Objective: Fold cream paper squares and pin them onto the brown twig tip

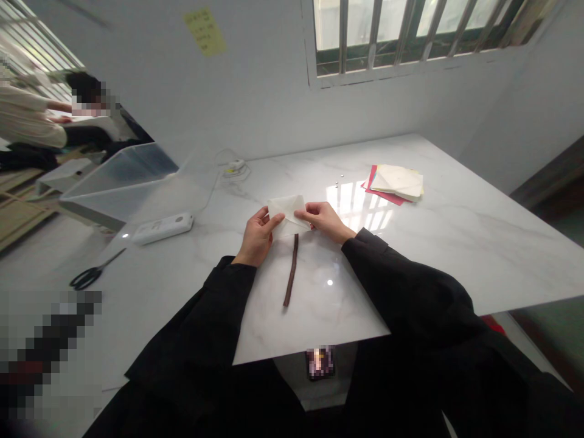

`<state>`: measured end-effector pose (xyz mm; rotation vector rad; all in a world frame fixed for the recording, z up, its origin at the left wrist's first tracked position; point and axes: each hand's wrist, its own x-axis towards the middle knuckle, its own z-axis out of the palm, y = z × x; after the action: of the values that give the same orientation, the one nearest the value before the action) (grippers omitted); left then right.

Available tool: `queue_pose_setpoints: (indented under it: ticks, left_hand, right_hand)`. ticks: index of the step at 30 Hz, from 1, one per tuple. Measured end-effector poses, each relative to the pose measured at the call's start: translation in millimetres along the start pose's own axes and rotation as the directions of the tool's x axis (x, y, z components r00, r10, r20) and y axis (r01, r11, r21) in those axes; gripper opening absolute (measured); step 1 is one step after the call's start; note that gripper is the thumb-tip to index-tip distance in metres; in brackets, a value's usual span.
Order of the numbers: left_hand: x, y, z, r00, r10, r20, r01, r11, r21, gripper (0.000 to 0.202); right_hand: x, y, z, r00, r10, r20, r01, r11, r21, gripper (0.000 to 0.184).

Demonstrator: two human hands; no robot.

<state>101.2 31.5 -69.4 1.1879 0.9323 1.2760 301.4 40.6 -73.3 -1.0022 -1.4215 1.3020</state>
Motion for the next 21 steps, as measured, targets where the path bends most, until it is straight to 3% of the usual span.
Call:
queue_pose_setpoints:
  ticks: [8,12,14,16,19,21]
  left_hand:
    - [2,-6,-2.0,0.999,-0.001,-0.04,0.003,0.999,0.049,0.06]
    - [5,-10,-5.2,0.997,0.01,-0.077,-0.004,0.997,0.072,0.055]
    - [6,-11,-7.0,0.995,0.013,-0.095,-0.006,0.998,0.069,0.056]
    - [6,-11,-8.0,0.995,0.004,-0.102,0.002,0.999,0.05,0.058]
    - [6,-10,-7.2,0.995,-0.017,-0.096,0.019,1.0,0.019,0.06]
    - [6,-11,-5.6,0.996,-0.025,-0.088,0.026,1.0,0.007,0.061]
  right_hand:
    - [0,2,3,1.0,-0.004,0.0,0.004,1.0,-0.002,0.056]
    - [3,3,-5,0.998,-0.061,0.008,0.061,0.993,-0.103,0.053]
    - [8,7,-21,0.987,-0.147,-0.059,0.13,0.963,-0.236,0.047]
    - [15,14,-44,0.948,-0.238,-0.209,0.139,0.905,-0.402,0.037]
    - [27,27,-76,0.854,-0.263,-0.45,0.001,0.865,-0.503,0.028]
    - [35,35,-89,0.824,-0.266,-0.501,-0.04,0.854,-0.519,0.029]
